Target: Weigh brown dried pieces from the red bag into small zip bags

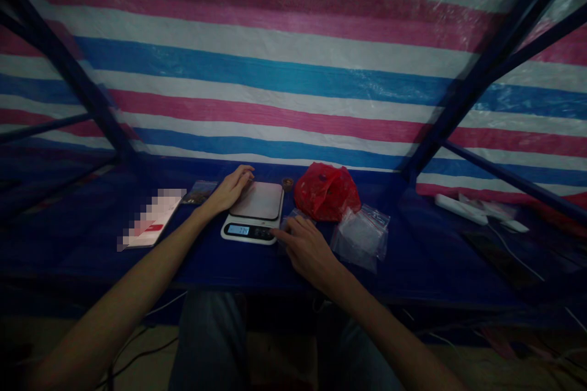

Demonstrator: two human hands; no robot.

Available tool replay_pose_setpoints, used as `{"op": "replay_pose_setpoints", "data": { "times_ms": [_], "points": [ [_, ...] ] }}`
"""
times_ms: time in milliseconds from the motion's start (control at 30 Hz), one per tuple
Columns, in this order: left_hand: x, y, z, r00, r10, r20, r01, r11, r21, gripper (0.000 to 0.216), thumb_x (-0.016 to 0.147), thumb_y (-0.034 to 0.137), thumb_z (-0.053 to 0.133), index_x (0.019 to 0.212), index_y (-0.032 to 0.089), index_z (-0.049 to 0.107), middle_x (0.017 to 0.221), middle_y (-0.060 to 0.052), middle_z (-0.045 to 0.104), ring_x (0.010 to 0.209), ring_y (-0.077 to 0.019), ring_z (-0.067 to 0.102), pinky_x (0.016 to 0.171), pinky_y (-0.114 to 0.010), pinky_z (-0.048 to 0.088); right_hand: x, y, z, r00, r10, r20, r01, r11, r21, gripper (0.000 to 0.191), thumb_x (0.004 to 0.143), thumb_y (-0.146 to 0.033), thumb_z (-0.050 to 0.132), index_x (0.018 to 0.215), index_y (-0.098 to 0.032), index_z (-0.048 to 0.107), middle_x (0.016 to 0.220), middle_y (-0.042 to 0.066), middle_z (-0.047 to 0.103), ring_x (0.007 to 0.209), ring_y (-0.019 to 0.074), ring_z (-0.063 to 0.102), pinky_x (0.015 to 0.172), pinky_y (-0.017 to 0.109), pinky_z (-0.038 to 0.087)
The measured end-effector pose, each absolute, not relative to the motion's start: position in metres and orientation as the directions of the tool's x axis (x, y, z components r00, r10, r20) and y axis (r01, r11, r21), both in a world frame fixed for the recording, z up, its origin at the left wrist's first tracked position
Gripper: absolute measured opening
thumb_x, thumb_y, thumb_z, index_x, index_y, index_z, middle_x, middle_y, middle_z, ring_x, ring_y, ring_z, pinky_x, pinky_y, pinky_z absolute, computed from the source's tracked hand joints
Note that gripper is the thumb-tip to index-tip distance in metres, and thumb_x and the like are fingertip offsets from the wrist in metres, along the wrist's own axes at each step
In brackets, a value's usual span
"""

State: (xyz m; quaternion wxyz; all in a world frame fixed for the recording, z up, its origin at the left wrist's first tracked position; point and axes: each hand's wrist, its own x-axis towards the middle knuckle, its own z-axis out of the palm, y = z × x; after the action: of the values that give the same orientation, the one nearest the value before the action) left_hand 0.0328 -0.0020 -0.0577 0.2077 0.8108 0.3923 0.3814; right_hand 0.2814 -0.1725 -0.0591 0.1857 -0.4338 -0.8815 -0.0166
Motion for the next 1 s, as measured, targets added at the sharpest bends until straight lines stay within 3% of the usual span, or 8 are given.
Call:
{"op": "replay_pose_setpoints", "data": {
  "times_ms": [433, 600, 800, 1000],
  "points": [
    [0.032, -0.001, -0.058, 0.369, 0.807, 0.461, 0.479, -0.590, 0.650, 0.044, 0.103, 0.047, 0.030, 0.131, 0.021, 0.052, 0.105, -0.007, 0.068, 0.096, -0.0214, 0.065, 0.093, -0.037, 0.047, 0.266, -0.180, -0.068, -0.636, 0.704, 0.317, 0.769, 0.612, 0.183, 0.049, 0.088, -0.005, 0.055, 0.135, -0.016, 0.059, 0.102, 0.012, 0.065, 0.096, 0.0271, 0.055, 0.084, 0.041, 0.042],
    [0.031, -0.001, -0.058, 0.354, 0.813, 0.463, 0.511, -0.583, 0.632, 0.045, 0.104, 0.048, 0.029, 0.131, 0.021, 0.052, 0.106, -0.008, 0.067, 0.099, -0.0226, 0.065, 0.093, -0.038, 0.046, 0.261, -0.178, -0.069, -0.615, 0.697, 0.368, 0.783, 0.596, 0.180, 0.043, 0.089, -0.010, 0.057, 0.131, -0.016, 0.061, 0.098, 0.011, 0.066, 0.095, 0.0264, 0.056, 0.083, 0.040, 0.043],
    [0.029, -0.002, -0.057, 0.337, 0.819, 0.465, 0.542, -0.572, 0.615, 0.046, 0.104, 0.048, 0.026, 0.131, 0.021, 0.052, 0.108, -0.008, 0.067, 0.101, -0.0232, 0.064, 0.092, -0.039, 0.046, 0.255, -0.170, -0.060, -0.620, 0.693, 0.368, 0.780, 0.599, 0.185, 0.022, 0.097, -0.026, 0.059, 0.115, -0.017, 0.066, 0.097, 0.010, 0.065, 0.095, 0.0258, 0.055, 0.084, 0.040, 0.042],
    [0.025, 0.000, -0.054, 0.265, 0.844, 0.467, 0.577, -0.527, 0.624, 0.044, 0.104, 0.046, 0.027, 0.130, 0.021, 0.052, 0.105, -0.008, 0.068, 0.096, -0.0232, 0.065, 0.089, -0.038, 0.047, 0.252, -0.154, -0.055, -0.638, 0.668, 0.383, 0.762, 0.619, 0.191, 0.016, 0.094, -0.023, 0.066, 0.109, -0.018, 0.067, 0.092, 0.007, 0.064, 0.090, 0.0237, 0.053, 0.079, 0.037, 0.039]
  ]
}}
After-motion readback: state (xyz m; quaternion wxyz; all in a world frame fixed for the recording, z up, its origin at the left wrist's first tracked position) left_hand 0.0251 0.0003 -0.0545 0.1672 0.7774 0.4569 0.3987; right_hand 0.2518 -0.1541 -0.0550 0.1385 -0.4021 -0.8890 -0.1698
